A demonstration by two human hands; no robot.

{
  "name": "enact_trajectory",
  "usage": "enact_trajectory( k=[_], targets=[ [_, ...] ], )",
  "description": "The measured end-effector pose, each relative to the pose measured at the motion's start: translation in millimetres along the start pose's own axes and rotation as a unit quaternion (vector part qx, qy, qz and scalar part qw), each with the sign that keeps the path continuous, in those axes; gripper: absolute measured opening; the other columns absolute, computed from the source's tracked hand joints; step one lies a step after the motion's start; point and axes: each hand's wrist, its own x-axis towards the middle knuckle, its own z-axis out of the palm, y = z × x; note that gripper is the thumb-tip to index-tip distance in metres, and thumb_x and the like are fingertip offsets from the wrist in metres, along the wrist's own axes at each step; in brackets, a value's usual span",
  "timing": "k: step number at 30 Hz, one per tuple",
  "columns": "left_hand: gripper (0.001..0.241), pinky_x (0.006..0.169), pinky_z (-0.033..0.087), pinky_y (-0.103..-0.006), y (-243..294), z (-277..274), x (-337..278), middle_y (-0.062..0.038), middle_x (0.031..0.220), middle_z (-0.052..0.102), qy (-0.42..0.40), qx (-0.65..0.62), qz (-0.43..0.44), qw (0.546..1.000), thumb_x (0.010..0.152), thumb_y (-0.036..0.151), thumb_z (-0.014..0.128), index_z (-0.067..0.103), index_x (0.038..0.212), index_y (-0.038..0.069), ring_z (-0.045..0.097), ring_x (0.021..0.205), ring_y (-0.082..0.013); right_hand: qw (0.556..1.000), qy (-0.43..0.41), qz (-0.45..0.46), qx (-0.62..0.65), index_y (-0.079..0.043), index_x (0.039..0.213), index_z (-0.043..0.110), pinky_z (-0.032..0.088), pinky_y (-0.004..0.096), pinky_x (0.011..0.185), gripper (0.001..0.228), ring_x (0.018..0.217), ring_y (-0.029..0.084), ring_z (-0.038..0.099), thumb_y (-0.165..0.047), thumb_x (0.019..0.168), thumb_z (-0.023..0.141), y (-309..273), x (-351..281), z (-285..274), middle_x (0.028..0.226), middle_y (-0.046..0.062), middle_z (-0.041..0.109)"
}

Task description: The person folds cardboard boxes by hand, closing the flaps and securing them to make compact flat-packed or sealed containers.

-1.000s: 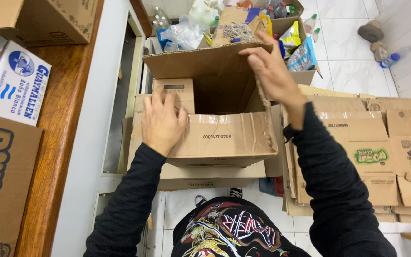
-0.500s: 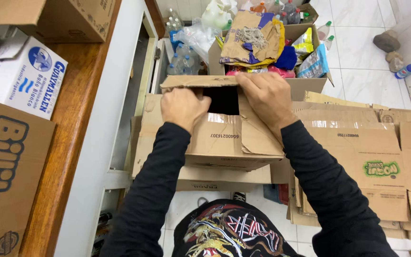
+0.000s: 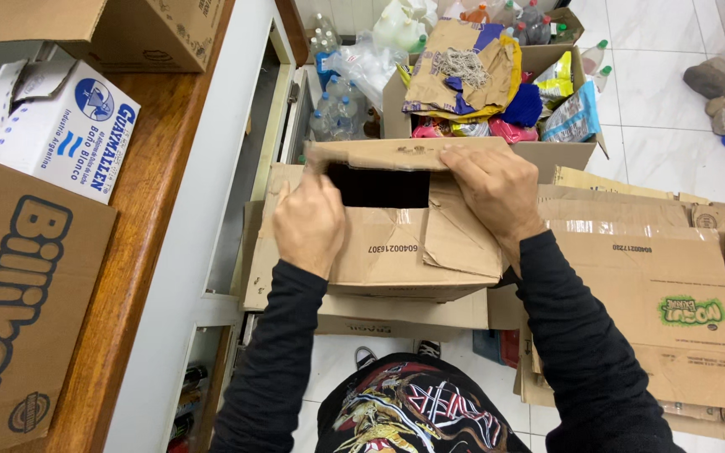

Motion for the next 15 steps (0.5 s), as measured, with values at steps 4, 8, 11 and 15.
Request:
enact_trajectory(
  k=[4,8,11,15],
  targets=[
    [0.038,0.105,0.06,-0.0495,-30,38,-9,-0.024,0.079,0.079,0.035,-0.018,-0.028,0.999,0.113,0.024,0.048,0.075,0.103,-0.002,0.083,0.082,-0.0371,0.999,-0.043,-0.011,0.017,-0.03,0.121,0.079,0.06,0.025,0.103,0.014,0.117,0.007,0.078,-0.024,0.111,0.072,-3,3,-15,0.119,-0.014,0.083],
    [0.031,0.082,0.065,-0.0546,-23,35,-13,-0.025,0.085,0.077,0.045,-0.026,-0.026,0.998,0.111,0.022,0.054,0.072,0.113,-0.002,0.08,0.083,-0.0418,0.986,-0.123,-0.008,0.11,-0.021,0.117,0.083,0.06,0.033,0.106,0.015,0.125,0.016,0.077,-0.024,0.104,0.077,-14,4,-27,0.129,-0.004,0.084],
    [0.038,0.08,0.066,-0.0514,-23,39,-14,-0.023,0.098,0.081,0.049,-0.028,-0.008,0.998,0.109,0.024,0.059,0.073,0.133,-0.003,0.081,0.088,-0.0387,0.972,-0.168,-0.005,0.165,-0.012,0.116,0.084,0.056,0.039,0.113,0.027,0.132,0.025,0.074,-0.034,0.101,0.08,-24,15,-42,0.135,0.006,0.082],
    [0.064,0.084,0.065,-0.0584,-15,34,-11,-0.031,0.115,0.079,0.008,-0.049,0.014,0.999,0.094,0.029,0.076,0.064,0.147,-0.006,0.079,0.098,-0.0471,0.957,-0.251,-0.021,0.146,-0.016,0.113,0.083,0.051,0.047,0.12,0.036,0.14,0.033,0.068,-0.048,0.108,0.067,-31,27,-35,0.142,0.009,0.078]
  ],
)
